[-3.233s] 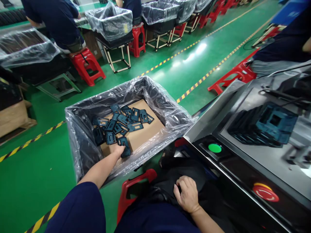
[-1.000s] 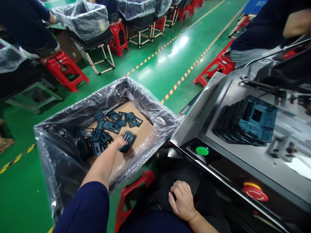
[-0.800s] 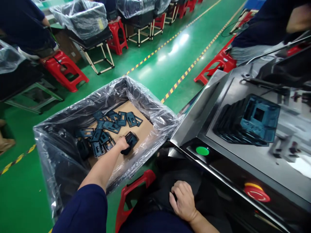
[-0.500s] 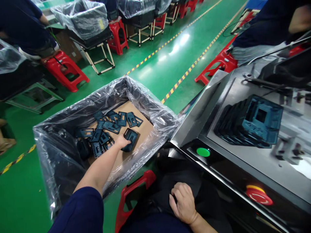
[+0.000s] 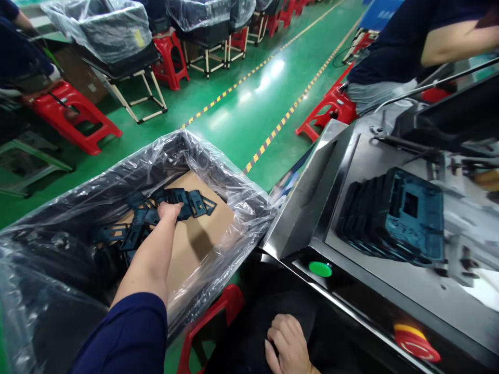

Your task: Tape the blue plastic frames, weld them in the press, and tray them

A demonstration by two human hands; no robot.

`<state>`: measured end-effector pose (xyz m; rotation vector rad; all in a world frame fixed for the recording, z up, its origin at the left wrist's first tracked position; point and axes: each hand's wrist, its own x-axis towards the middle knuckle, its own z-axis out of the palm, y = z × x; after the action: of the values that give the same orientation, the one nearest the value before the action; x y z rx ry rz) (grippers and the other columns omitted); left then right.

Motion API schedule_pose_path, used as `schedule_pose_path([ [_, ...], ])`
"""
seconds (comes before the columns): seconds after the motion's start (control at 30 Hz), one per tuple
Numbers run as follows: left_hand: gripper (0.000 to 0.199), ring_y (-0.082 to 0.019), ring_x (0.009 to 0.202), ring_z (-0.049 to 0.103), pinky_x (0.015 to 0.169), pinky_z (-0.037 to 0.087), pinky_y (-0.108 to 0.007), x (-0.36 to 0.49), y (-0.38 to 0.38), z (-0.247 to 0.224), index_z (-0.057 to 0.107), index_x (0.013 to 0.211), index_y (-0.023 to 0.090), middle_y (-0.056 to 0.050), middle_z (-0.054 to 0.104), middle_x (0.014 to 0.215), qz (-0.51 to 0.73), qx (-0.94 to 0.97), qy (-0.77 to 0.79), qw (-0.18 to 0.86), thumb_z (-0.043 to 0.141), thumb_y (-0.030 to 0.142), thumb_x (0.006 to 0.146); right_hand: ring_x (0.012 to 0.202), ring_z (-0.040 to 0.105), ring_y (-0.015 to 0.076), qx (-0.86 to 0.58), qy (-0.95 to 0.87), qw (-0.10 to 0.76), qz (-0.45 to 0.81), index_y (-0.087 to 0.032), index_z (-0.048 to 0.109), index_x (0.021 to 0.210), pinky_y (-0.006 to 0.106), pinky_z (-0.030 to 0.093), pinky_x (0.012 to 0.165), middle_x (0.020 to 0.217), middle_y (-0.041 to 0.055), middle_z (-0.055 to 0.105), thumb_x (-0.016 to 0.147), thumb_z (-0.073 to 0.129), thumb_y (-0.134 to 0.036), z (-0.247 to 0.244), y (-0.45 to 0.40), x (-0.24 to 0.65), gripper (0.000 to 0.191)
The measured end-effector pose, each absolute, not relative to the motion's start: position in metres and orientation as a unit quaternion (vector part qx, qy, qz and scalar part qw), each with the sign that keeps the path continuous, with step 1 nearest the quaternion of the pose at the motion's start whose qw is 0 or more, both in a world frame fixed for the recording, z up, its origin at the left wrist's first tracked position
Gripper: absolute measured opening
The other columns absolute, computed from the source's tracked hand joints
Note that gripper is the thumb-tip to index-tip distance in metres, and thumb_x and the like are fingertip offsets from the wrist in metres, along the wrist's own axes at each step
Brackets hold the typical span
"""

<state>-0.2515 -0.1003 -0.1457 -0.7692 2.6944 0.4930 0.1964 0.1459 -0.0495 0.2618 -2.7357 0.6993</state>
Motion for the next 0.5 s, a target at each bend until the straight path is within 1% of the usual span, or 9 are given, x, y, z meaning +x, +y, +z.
schedule_pose_path([
  [0.07,0.059,-0.031,0.123,0.046,0.098,0.042,-0.052,-0.258,-0.098,-0.146,0.049,0.127,0.017,-0.014,0.046,0.137,0.151,-0.316,0.926,0.14,0.06,0.052,0.081,0.077,0.054,0.0192,0.087,-0.954,0.148,0.246,-0.019,0.053,0.082,0.037,0.04,0.077,0.077,0.0034,0.055,0.078,0.049,-0.013,-0.049,0.148,0.195,0.009],
  [0.13,0.061,-0.032,0.127,0.041,0.1,0.039,-0.055,-0.263,-0.096,-0.146,0.049,0.127,0.018,-0.014,0.042,0.14,0.142,-0.336,0.919,0.148,0.061,0.052,0.079,0.077,0.055,0.0191,0.084,-0.953,0.146,0.251,-0.019,0.054,0.082,0.037,0.04,0.077,0.077,0.0031,0.056,0.077,0.049,-0.013,-0.049,0.149,0.193,0.009],
  [0.23,0.064,-0.031,0.121,0.047,0.095,0.044,-0.051,-0.268,-0.093,-0.143,0.05,0.125,0.016,-0.015,0.048,0.134,0.158,-0.328,0.914,0.181,0.062,0.055,0.076,0.079,0.056,0.0196,0.08,-0.954,0.146,0.248,-0.019,0.054,0.081,0.037,0.041,0.079,0.077,0.0035,0.057,0.077,0.049,-0.012,-0.05,0.15,0.192,0.01],
  [0.3,0.073,-0.033,0.121,0.048,0.093,0.046,-0.048,-0.267,-0.088,-0.142,0.048,0.125,0.015,-0.018,0.048,0.132,0.173,-0.306,0.916,0.191,0.067,0.058,0.069,0.08,0.056,0.0197,0.082,-0.955,0.143,0.246,-0.019,0.054,0.081,0.037,0.041,0.08,0.077,0.0036,0.057,0.078,0.049,-0.012,-0.051,0.15,0.191,0.01],
  [0.4,0.087,-0.038,0.126,0.043,0.095,0.045,-0.046,-0.258,-0.076,-0.142,0.044,0.127,0.016,-0.021,0.042,0.137,0.194,-0.259,0.928,0.185,0.075,0.059,0.057,0.079,0.056,0.0194,0.088,-0.953,0.138,0.255,-0.019,0.054,0.081,0.037,0.041,0.079,0.077,0.0034,0.057,0.078,0.048,-0.012,-0.052,0.149,0.191,0.01],
  [0.5,0.091,-0.039,0.124,0.046,0.095,0.045,-0.045,-0.248,-0.062,-0.143,0.039,0.129,0.02,-0.021,0.035,0.141,0.21,-0.228,0.934,0.179,0.077,0.056,0.054,0.078,0.055,0.0193,0.092,-0.952,0.139,0.257,-0.02,0.054,0.081,0.037,0.041,0.078,0.076,0.0035,0.057,0.078,0.048,-0.012,-0.053,0.149,0.192,0.01],
])
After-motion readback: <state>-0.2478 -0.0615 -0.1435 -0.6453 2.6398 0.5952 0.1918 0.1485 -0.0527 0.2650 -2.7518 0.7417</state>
